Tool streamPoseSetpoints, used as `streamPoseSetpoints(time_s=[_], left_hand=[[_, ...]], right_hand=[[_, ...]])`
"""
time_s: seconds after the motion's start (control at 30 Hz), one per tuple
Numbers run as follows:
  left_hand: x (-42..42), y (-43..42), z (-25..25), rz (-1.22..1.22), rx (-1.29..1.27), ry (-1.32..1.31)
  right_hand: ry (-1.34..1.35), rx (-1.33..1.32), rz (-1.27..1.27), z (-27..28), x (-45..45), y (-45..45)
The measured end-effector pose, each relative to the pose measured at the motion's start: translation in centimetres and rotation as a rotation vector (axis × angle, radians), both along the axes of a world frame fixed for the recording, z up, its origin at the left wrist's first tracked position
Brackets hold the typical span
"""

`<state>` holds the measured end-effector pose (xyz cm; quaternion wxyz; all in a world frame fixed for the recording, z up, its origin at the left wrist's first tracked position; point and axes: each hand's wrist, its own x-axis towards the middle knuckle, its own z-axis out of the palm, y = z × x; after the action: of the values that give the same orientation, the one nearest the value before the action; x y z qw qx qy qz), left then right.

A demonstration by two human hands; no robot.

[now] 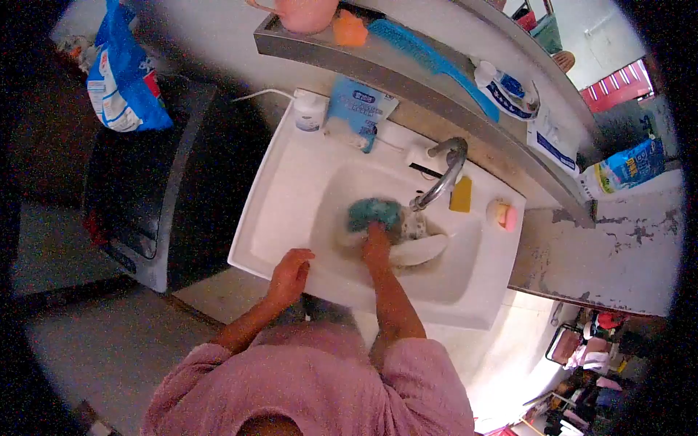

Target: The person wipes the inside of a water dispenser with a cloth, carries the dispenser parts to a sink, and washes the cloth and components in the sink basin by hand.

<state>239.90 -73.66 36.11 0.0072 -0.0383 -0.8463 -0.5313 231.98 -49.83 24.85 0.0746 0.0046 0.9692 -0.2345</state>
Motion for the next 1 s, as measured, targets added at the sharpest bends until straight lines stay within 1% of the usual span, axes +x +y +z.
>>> streamPoseSetpoints(time_s=[0.07,0.17,0.2,0.27,0.3,0.33,0.37,0.4,0.47,0.5,0.57,0.6,0.67,0.7,0.77,0.83,0.87,0.9,0.93,0.97,1.0], left_hand=[[0.2,0.4,0.2,0.018,0.015,-0.019],[0.0,1.6,-0.8,0.004,0.063,-0.030],[-0.4,2.2,-1.5,-0.007,0.081,-0.030],[-2.4,4.4,-2.3,0.061,0.250,-0.199],[-3.5,5.7,-3.1,0.093,0.335,-0.285],[-4.8,7.1,-5.1,0.160,0.316,-0.289],[-6.2,8.5,-7.9,0.225,0.298,-0.291],[-7.3,9.5,-9.3,0.288,0.281,-0.293],[-8.8,10.4,-8.5,0.390,0.641,-0.645],[-9.2,11.0,-8.2,0.438,0.818,-0.825],[-9.4,12.6,-9.4,0.417,0.590,-0.724],[-9.4,13.3,-9.9,0.407,0.474,-0.670],[-7.9,15.2,-5.9,0.252,0.370,-0.390],[-7.0,16.4,-3.6,0.176,0.317,-0.251],[-5.1,19.4,-1.4,0.069,0.231,0.036],[-3.4,20.3,1.7,-0.022,-0.025,0.151],[-3.1,20.5,2.4,-0.067,-0.153,0.210],[-3.4,20.5,1.4,-0.121,-0.191,0.212],[-4.1,20.3,-0.8,-0.178,-0.227,0.214],[-5.0,20.2,-3.5,-0.237,-0.261,0.218],[-6.6,20.2,-8.4,-0.215,-0.283,0.117]], right_hand=[[0.056,0.032,-0.172,-2.8,-0.2,0.5],[-0.013,-0.354,0.178,-5.8,-0.7,2.7],[-0.168,-0.520,0.079,-3.4,-1.1,2.7],[-0.485,-0.846,-0.129,7.9,-2.4,1.0],[-0.506,-0.886,-0.124,11.2,-2.5,1.0],[-0.523,-0.927,-0.120,14.0,-2.7,1.3],[-0.537,-0.967,-0.118,16.0,-2.5,1.7],[-0.522,-1.043,-0.117,17.2,-2.1,2.1],[-0.485,-1.194,-0.113,18.6,-1.2,3.3],[-0.439,-1.259,-0.211,18.2,-0.9,3.9],[-0.346,-1.387,-0.411,15.7,-0.4,4.7],[-0.383,-1.435,-0.531,14.5,0.1,4.9],[-0.458,-1.526,-0.776,11.8,0.9,5.2],[-0.494,-1.585,-0.791,9.4,1.0,5.5],[-0.534,-1.737,-0.743,5.7,1.2,5.9],[-0.503,-1.826,-0.664,4.0,1.4,6.5],[-0.493,-1.857,-0.634,3.3,1.7,6.5],[-0.483,-1.864,-0.620,2.8,1.7,6.6],[-0.468,-1.856,-0.621,2.2,1.8,6.4],[-0.452,-1.821,-0.636,1.8,1.8,6.2],[-0.428,-1.775,-0.664,1.7,1.7,5.8]])
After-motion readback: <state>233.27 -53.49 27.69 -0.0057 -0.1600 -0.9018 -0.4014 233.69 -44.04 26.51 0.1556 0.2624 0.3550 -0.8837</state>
